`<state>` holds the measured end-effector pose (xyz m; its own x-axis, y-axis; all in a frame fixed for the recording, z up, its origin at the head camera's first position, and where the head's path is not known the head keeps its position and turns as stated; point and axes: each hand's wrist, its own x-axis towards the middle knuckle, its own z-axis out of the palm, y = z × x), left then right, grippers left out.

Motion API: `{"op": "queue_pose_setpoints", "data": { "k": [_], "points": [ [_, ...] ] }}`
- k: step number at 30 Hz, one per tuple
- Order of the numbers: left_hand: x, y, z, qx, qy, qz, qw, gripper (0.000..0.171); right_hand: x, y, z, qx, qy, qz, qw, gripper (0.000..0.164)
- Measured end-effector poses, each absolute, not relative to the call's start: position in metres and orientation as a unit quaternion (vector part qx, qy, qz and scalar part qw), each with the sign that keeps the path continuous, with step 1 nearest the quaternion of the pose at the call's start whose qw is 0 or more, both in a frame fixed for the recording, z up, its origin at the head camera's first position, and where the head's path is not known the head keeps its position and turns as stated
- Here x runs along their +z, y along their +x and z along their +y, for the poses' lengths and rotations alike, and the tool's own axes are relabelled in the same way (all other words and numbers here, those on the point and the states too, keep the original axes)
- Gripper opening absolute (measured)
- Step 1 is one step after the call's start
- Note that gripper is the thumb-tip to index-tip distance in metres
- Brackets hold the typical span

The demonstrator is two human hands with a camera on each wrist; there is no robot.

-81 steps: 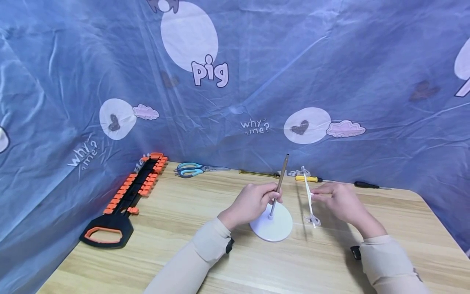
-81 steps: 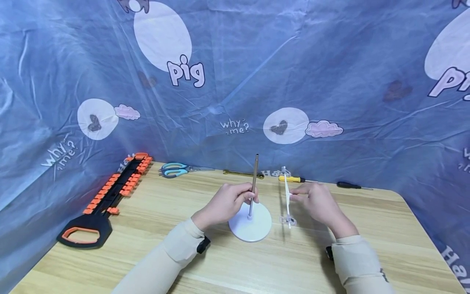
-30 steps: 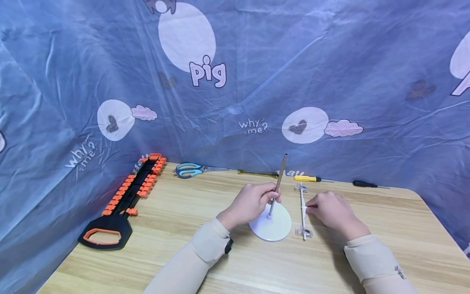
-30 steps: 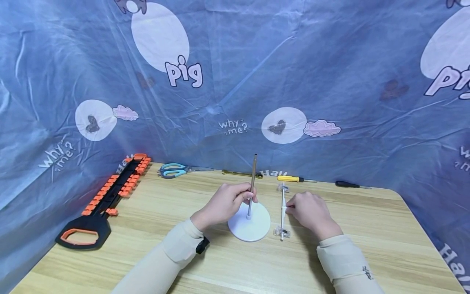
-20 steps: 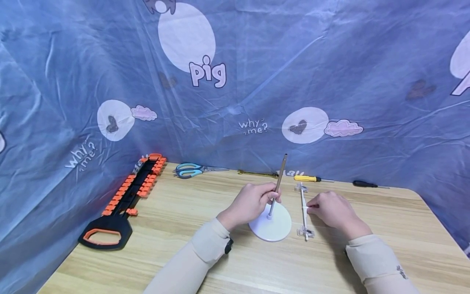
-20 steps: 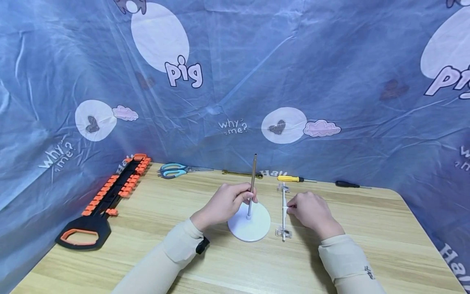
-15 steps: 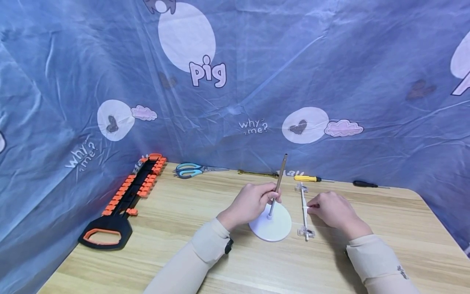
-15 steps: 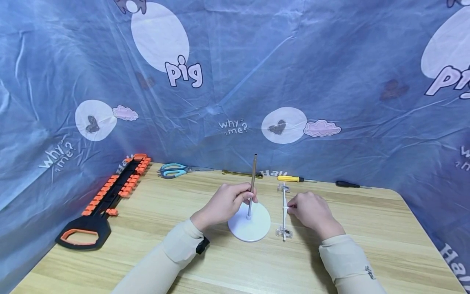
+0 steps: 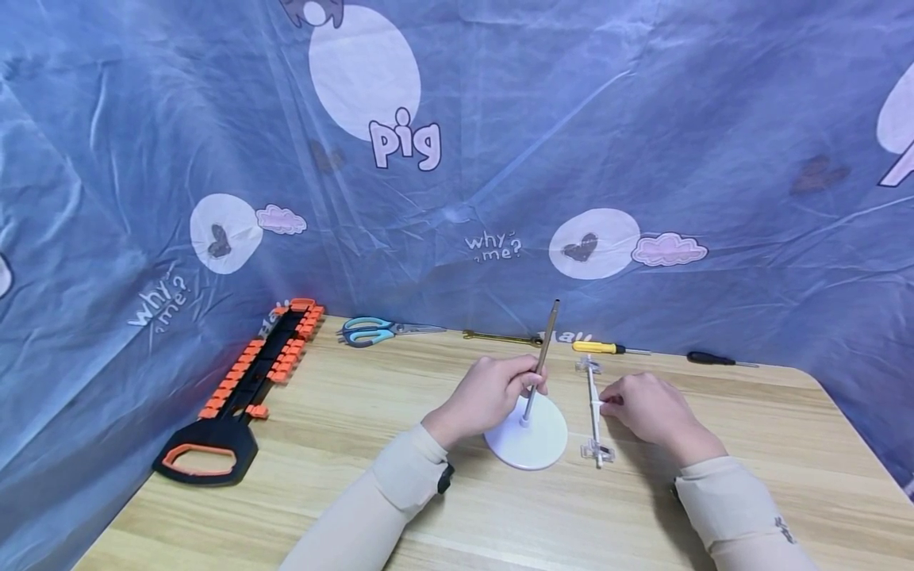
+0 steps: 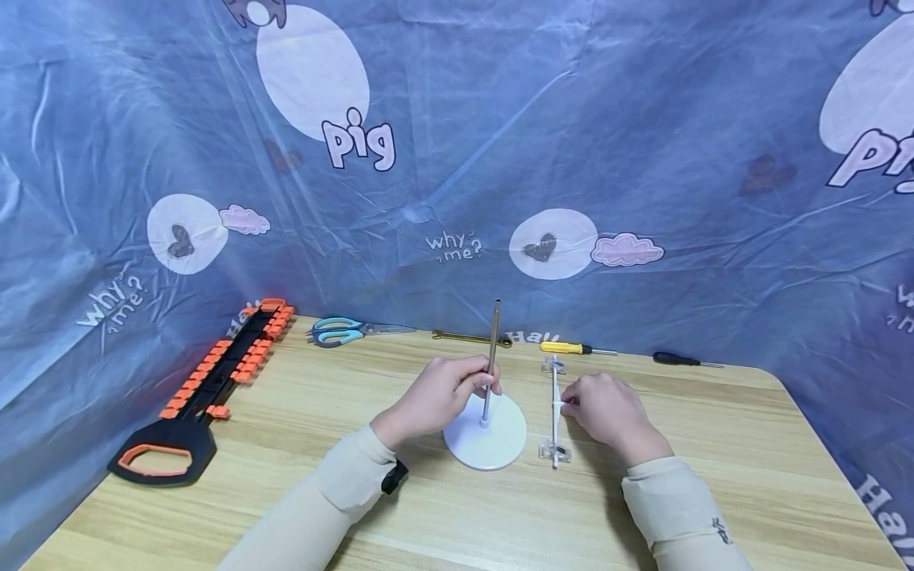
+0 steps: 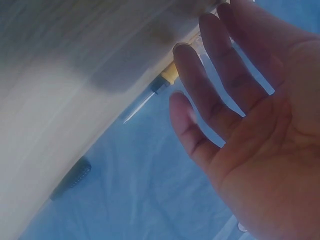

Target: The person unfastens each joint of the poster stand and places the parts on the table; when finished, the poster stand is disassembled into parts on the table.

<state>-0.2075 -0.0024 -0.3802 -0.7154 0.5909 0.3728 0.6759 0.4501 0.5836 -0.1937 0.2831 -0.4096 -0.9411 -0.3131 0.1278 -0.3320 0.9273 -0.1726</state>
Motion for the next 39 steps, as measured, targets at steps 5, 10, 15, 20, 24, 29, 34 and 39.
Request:
{"op": "queue_pose_setpoints", "data": {
  "k": [5,10,15,20,24,29,34,39],
  "points": [
    [-0.38,-0.208,-0.002,-0.369,-0.372,-0.85,0.058,0.02,-0.409,-0.193,0.283,0.095,0.167,-0.98,0.055,0.01],
    [-0.38,-0.207,-0.002,-0.368,-0.371,-0.851,0.058,0.02,-0.409,-0.193,0.283,0.094,0.164,-0.981,0.051,0.009],
    [-0.38,-0.207,-0.002,-0.367,-0.372,-0.851,0.058,0.019,-0.409,-0.193,0.283,0.094,0.165,-0.981,0.05,0.008],
    [-0.38,-0.208,-0.002,-0.363,-0.372,-0.852,0.059,0.019,-0.41,-0.193,0.283,0.092,0.168,-0.98,0.053,0.007],
    [-0.38,-0.208,-0.002,-0.363,-0.372,-0.852,0.058,0.02,-0.41,-0.194,0.283,0.093,0.167,-0.98,0.052,0.008],
    [-0.381,-0.208,-0.003,-0.364,-0.373,-0.852,0.053,0.019,-0.409,-0.193,0.282,0.094,0.169,-0.98,0.045,0.008],
    [-0.381,-0.208,-0.003,-0.363,-0.376,-0.851,0.054,0.019,-0.403,-0.192,0.283,0.109,0.167,-0.979,0.031,0.011],
    [-0.38,-0.208,-0.003,-0.365,-0.376,-0.85,0.054,0.02,-0.395,-0.19,0.282,0.134,0.155,-0.979,0.02,0.017]
  ]
}}
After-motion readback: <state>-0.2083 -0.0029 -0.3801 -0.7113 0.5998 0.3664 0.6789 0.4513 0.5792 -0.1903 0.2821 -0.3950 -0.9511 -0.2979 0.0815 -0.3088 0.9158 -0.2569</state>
